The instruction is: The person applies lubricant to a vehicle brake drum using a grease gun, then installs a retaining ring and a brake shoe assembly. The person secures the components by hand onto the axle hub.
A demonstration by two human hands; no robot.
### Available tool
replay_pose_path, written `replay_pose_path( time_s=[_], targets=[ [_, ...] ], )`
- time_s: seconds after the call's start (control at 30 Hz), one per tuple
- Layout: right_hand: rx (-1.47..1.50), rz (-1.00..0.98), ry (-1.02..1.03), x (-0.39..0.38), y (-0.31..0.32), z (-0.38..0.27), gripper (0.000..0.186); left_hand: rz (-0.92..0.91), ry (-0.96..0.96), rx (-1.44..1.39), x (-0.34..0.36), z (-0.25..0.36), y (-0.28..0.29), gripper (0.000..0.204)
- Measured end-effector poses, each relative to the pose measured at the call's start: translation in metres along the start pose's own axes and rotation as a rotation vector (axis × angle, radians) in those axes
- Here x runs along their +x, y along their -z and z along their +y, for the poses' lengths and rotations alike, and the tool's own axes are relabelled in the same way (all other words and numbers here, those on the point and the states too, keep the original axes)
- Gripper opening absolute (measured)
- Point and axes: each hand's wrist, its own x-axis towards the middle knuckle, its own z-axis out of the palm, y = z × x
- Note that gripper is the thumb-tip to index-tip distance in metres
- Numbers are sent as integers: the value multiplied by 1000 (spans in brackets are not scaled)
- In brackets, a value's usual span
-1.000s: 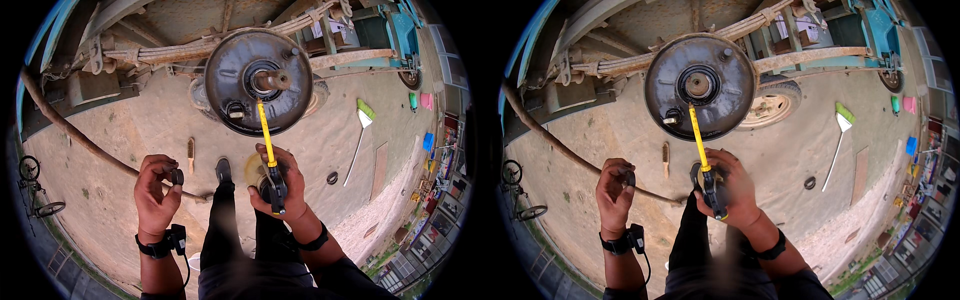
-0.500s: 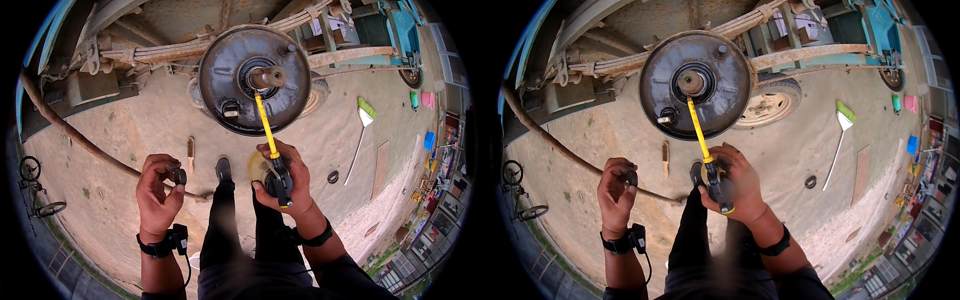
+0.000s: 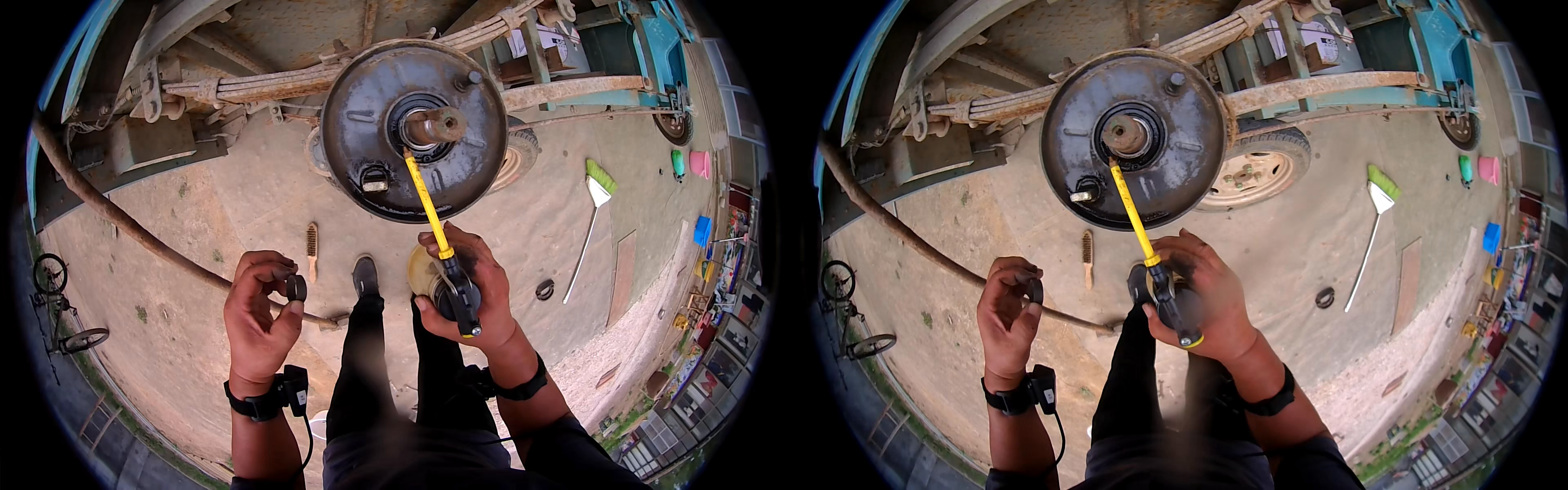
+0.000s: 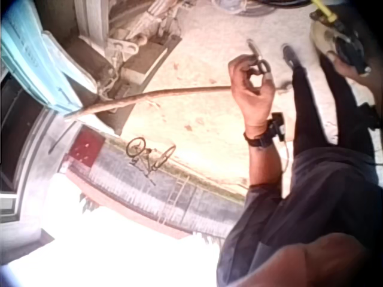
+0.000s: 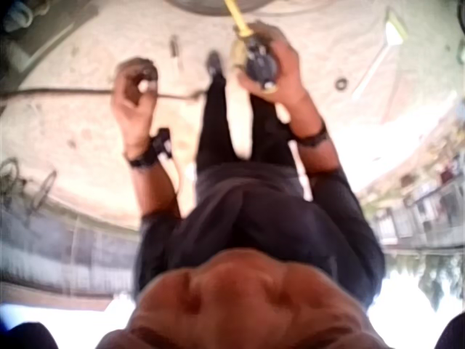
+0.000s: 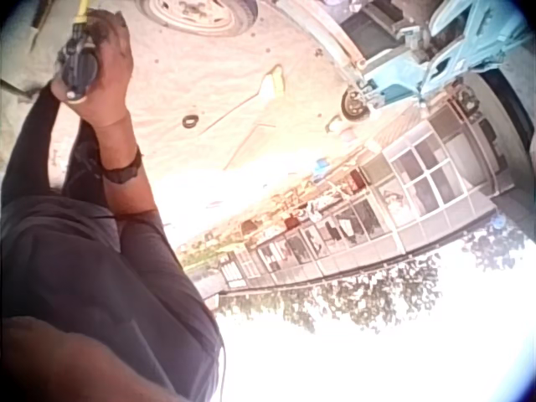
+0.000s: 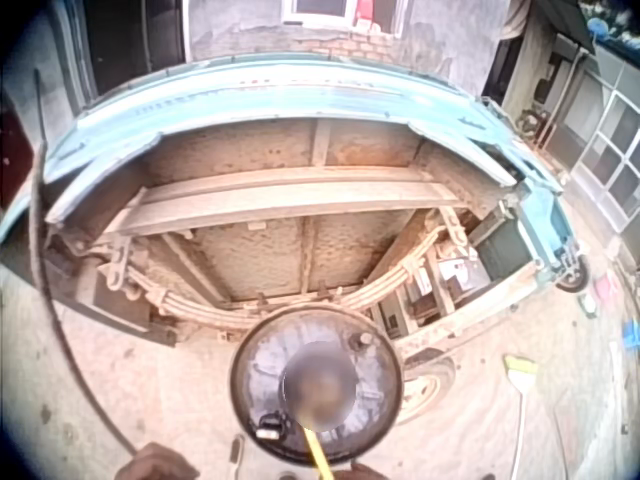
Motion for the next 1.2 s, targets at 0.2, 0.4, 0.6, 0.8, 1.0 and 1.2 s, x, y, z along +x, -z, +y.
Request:
replay_pose_path(
  time_s=[0.2,0.4,0.6,0.8,1.0,1.2],
  targets=[
    [-3,-9,-15,1,5,-2,60,-5,-4,-2,1,-1,-2,30],
    [-2,-25,-6,0,3,0,58,-5,-7,-10,1,0,-3,31],
    [-14,-2,-6,-2,2,0,55,-4,-11,10,1,0,-3,30],
    [44,39,-103,-7,0,5,62,-11,-9,14,2,0,-4,30],
    [30,-6,-63,-5,6,3,63,-16,-17,20,2,-1,-4,30],
    [57,50,-92,-8,2,5,62,-22,-14,31,2,0,-3,31]
  ],
)
